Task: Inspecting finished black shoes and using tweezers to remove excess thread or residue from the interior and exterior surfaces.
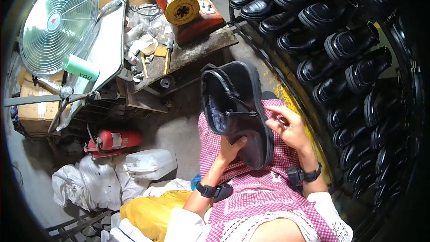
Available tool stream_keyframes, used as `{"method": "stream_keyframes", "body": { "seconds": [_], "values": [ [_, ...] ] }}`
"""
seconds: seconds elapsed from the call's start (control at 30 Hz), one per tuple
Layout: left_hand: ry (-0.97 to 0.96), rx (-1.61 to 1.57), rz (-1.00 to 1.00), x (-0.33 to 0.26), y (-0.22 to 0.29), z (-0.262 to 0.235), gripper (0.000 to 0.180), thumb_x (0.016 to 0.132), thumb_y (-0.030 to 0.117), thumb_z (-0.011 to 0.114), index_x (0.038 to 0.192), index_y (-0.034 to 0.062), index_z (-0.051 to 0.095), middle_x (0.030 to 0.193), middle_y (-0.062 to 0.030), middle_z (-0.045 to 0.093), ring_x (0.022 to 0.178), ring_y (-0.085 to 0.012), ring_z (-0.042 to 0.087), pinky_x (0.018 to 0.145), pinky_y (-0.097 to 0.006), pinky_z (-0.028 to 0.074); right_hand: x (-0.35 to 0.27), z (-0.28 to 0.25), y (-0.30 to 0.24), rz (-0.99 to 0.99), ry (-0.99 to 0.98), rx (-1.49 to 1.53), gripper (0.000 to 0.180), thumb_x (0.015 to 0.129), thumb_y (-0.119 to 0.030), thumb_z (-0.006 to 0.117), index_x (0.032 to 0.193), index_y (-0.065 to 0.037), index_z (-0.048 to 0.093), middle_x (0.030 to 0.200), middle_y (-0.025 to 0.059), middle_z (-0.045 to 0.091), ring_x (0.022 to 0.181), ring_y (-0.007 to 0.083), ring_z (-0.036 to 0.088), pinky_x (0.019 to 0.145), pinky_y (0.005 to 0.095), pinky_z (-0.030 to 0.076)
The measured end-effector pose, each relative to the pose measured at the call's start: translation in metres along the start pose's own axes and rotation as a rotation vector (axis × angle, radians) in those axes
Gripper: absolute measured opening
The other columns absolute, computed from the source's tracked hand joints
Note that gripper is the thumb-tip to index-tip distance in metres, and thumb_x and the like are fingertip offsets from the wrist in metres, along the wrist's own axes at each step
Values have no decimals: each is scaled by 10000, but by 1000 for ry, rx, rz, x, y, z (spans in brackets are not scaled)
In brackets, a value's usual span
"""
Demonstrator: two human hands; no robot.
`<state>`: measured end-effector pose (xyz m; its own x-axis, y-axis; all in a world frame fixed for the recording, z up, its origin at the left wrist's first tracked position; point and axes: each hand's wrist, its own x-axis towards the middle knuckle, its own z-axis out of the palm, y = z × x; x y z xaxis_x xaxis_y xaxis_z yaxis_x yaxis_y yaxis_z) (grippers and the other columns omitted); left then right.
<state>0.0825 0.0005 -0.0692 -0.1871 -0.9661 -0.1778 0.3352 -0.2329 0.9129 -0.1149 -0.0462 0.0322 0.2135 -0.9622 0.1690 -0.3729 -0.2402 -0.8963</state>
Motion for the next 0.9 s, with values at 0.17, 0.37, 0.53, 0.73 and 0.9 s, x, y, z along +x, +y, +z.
{"method": "stream_keyframes", "body": {
  "seconds": [0.17, 0.37, 0.53, 0.73, 0.9],
  "values": [
    [39, 235, 58, -7, 8, -6, 532, 681, 55, 749, 1167, -6, 541, 1111, -117, 606, 1025, -214, 572, 922, -330, 439, 15, 8, 13, 266, -289, 234, 125, 816, -78, 681, 863, -33, 574, 724, -43, 523, 669, 29, 473, 589, 196, 401],
    [2, 296, -42, -8, 17, -6, 586, 636, 78, 776, 1166, 0, 539, 1104, -132, 596, 1029, -250, 568, 932, -342, 430, 11, 7, 30, 449, -513, 475, 94, 874, -108, 613, 828, -37, 572, 703, -54, 516, 655, 28, 467, 590, 177, 376],
    [-40, 596, 175, 6, 17, -6, 769, 561, 136, 795, 1247, 15, 469, 1206, -179, 487, 1114, -336, 486, 976, -399, 395, 3, -1, 18, 602, -292, 755, 168, 868, -133, 585, 745, -36, 524, 589, -49, 411, 488, 27, 331, 441, 187, 249],
    [-36, 726, 182, 16, 34, 18, 1038, 534, 242, 806, 1397, 64, 257, 1257, -198, 428, 1167, -372, 437, 973, -444, 399, 6, -32, -1, 386, -230, 734, 175, 892, -143, 575, 788, -7, 541, 616, -27, 470, 516, 44, 370, 469, 186, 294],
    [-6, 756, 212, 11, 26, 28, 1011, 550, 300, 799, 1389, 81, 280, 1227, -216, 431, 1126, -379, 463, 940, -449, 426, 0, -51, 14, 364, 16, 287, 170, 887, -165, 608, 913, 3, 591, 732, -16, 554, 658, 45, 478, 603, 189, 390]
  ]
}}
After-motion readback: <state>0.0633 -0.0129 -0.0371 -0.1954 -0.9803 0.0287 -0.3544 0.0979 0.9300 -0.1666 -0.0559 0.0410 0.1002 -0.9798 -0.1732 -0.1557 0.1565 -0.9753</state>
